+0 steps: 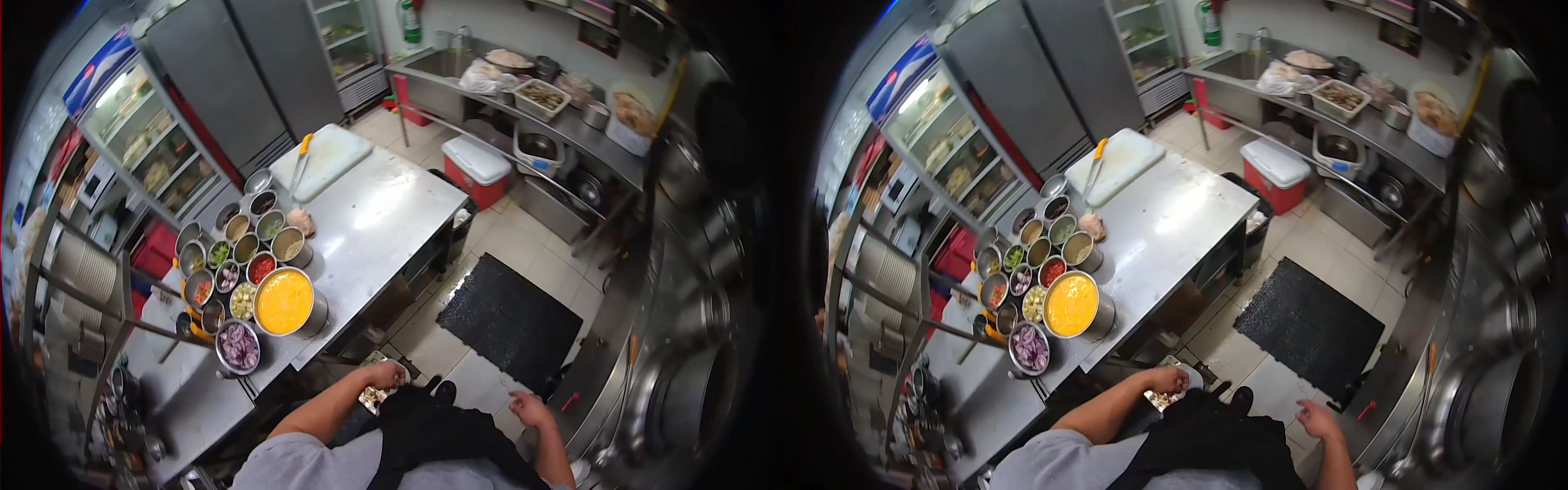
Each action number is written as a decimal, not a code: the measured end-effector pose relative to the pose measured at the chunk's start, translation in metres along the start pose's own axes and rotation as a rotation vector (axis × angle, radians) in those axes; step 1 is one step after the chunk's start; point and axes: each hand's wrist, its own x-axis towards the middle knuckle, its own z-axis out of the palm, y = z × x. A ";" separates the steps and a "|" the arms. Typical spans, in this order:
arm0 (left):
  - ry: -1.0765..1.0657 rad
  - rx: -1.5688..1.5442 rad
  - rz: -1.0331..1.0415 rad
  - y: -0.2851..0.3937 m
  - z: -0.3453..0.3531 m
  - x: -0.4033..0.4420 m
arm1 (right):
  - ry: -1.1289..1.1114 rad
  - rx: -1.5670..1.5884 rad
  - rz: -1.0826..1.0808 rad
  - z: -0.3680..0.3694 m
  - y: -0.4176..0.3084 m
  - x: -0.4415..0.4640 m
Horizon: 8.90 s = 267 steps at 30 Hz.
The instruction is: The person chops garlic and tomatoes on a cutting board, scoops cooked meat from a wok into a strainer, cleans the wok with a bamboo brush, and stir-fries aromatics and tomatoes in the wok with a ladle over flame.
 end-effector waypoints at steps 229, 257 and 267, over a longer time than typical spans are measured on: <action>2.365 -1.338 -0.281 -0.024 -0.640 0.333 | -0.208 -0.475 -1.586 -0.317 -0.748 0.787; 2.613 -0.769 -0.405 -0.008 -0.672 0.354 | -0.977 -0.137 -0.991 -0.273 -0.687 0.854; 1.858 -0.175 -0.811 -0.042 -0.712 0.331 | -0.489 -0.663 -1.023 -0.275 -0.698 0.882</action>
